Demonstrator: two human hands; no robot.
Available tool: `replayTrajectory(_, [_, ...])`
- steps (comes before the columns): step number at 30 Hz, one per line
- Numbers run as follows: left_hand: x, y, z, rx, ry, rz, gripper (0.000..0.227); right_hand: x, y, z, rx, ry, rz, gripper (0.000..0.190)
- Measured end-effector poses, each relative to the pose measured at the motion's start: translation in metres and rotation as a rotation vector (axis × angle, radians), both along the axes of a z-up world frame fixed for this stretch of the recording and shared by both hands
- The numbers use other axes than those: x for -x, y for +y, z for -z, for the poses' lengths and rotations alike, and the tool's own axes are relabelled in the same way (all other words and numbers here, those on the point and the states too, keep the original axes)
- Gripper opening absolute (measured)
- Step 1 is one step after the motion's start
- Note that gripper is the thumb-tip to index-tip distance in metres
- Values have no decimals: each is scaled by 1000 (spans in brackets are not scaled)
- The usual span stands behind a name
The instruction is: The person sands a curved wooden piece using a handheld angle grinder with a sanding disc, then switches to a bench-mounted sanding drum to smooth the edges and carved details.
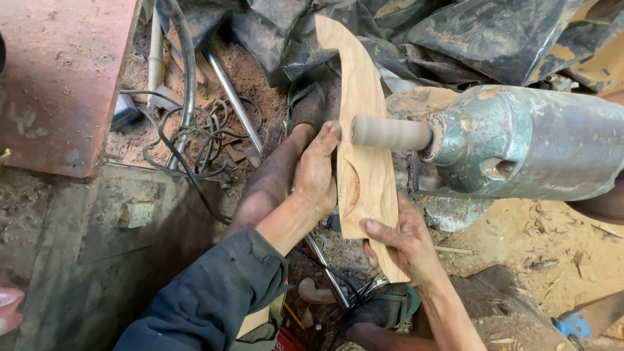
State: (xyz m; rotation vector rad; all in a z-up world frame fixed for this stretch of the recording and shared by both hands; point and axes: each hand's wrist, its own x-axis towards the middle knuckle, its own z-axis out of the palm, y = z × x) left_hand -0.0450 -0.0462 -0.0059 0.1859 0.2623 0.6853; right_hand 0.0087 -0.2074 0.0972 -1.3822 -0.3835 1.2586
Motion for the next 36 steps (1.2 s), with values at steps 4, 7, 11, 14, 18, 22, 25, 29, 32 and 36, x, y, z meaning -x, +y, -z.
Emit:
replayTrajectory(4, [11, -34, 9, 53, 34, 20, 19, 9, -22, -3, 30, 6, 1, 58])
replayTrajectory(7, [-1, -20, 3, 13, 28, -16, 21, 5, -9, -7, 53, 15, 13, 63])
replayTrajectory(11, [-26, 15, 3, 37, -56, 30, 21, -15, 12, 3, 30, 1, 20, 52])
replayTrajectory(14, [-38, 38, -5, 124, 129, 87, 23, -28, 25, 9, -22, 3, 7, 52])
replayTrajectory(18, [-37, 40, -21, 151, 117, 134, 30, -32, 29, 9, -1, -17, 7, 53])
replayTrajectory(22, [-23, 17, -25, 102, 0, 79, 20, -23, 8, 18, -27, -18, -5, 58])
replayTrajectory(25, [-11, 2, -19, 96, 28, 92, 20, -23, -14, 38, 39, -7, 29, 68])
replayTrajectory(29, [10, -23, -25, 122, 33, 107, 15, -18, -36, 51, 132, -37, 4, 79])
replayTrajectory(32, [13, -27, -36, 150, 89, 88, 30, -9, -32, 40, -25, -158, -50, 81])
replayTrajectory(36, [-22, -2, -6, 135, -8, 173, 44, -16, -24, 26, 72, -79, 55, 55])
